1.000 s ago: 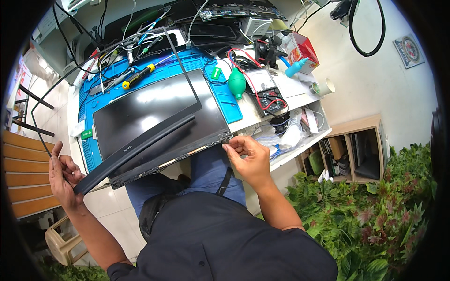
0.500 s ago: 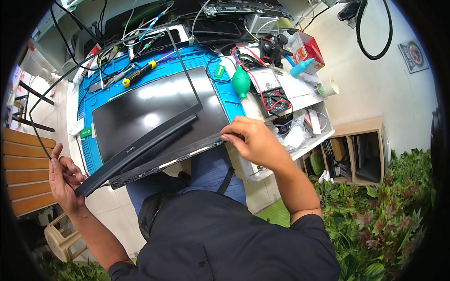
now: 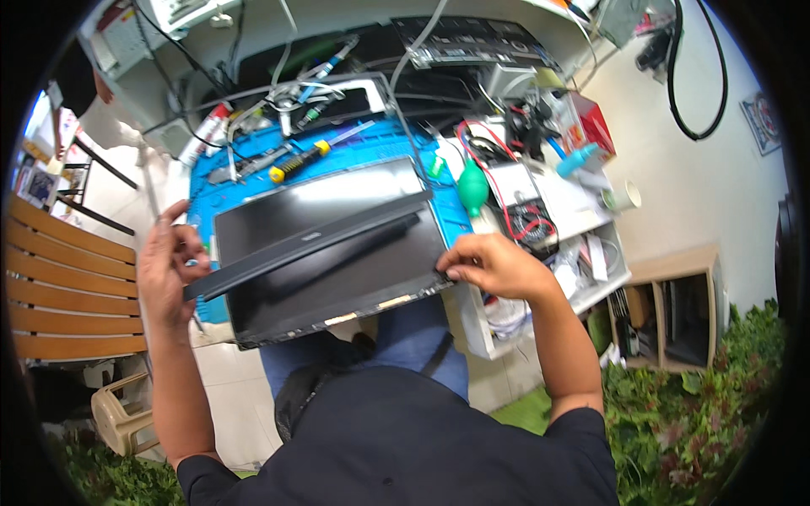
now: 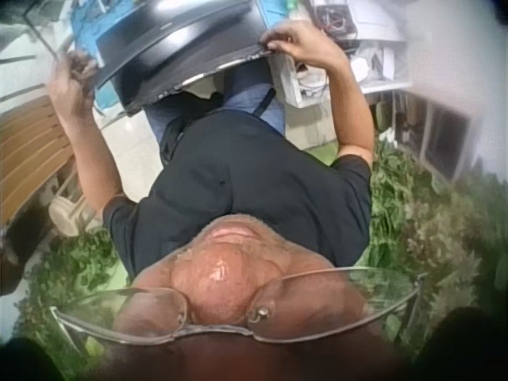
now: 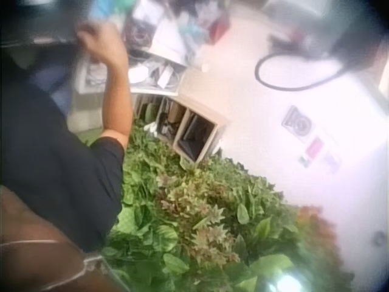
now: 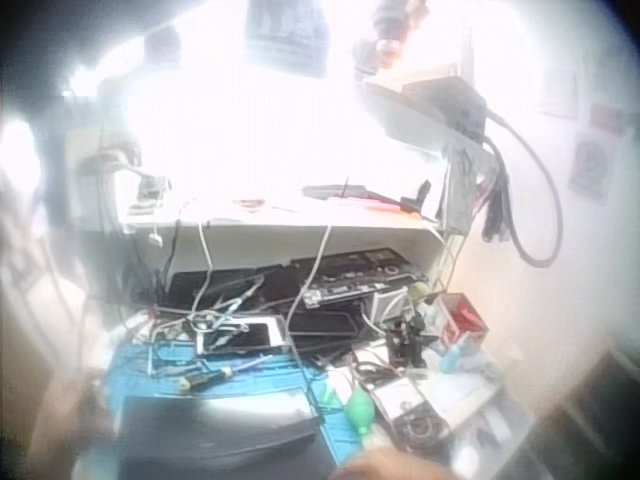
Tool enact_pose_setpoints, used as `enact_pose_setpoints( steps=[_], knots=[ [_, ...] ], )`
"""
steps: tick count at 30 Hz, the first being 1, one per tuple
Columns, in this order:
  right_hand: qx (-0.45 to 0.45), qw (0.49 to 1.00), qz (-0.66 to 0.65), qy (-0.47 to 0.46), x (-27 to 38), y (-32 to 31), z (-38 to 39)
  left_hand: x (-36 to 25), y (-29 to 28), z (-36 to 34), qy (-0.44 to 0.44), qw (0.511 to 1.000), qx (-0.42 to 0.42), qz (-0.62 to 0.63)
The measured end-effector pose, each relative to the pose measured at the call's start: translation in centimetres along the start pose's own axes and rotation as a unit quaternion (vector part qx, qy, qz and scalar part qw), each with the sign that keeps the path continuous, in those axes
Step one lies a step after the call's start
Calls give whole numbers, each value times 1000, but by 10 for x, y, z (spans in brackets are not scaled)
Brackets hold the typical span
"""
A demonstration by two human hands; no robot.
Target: The person detaches internal components from the base of a laptop, lifts the main board away, and then fits a replacement screen panel into the upper assembly.
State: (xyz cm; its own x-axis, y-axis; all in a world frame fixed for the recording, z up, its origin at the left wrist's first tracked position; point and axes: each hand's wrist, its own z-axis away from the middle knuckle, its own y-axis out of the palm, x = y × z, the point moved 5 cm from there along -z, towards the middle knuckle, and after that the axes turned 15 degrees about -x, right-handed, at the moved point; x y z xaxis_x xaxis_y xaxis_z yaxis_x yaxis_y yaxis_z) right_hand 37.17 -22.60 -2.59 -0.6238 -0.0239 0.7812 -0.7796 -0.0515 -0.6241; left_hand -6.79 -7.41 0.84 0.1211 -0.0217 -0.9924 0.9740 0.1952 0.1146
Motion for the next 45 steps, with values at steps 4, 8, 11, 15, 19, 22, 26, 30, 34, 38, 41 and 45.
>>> enact_pose_setpoints(
  steps=[4,8,11,15,19,22,26,30,34,38,41,45],
  knots=[
    [7,1000,-8,16,11,-2,2,5,20,-17,-5,999,35,2],
    [10,1000,-10,23,9,-3,6,11,28,-25,24,999,46,15],
    [9,1000,-16,18,9,-4,8,19,26,-30,44,998,47,12],
    [17,999,-21,26,5,-3,4,31,25,-56,33,997,64,18],
    [14,1000,-13,17,14,-7,5,43,23,-90,21,996,69,-60],
    [16,1000,-11,0,9,-5,3,58,2,-119,32,983,66,-168],
    [5,999,-35,-28,-2,0,5,63,-20,-131,102,970,35,-217],
    [0,999,-37,-28,-5,-1,5,46,-29,-98,240,931,-56,-271],
    [-6,998,-52,-31,-3,-1,5,3,-25,-13,457,851,-80,-247],
    [-13,998,-61,-6,-5,1,7,-26,116,82,337,815,355,-310],
    [-29,996,-82,-8,-4,0,6,-5,159,103,300,766,457,-338],
    [-35,996,-82,-27,-2,1,4,19,194,109,280,712,530,-366]
  ],
)
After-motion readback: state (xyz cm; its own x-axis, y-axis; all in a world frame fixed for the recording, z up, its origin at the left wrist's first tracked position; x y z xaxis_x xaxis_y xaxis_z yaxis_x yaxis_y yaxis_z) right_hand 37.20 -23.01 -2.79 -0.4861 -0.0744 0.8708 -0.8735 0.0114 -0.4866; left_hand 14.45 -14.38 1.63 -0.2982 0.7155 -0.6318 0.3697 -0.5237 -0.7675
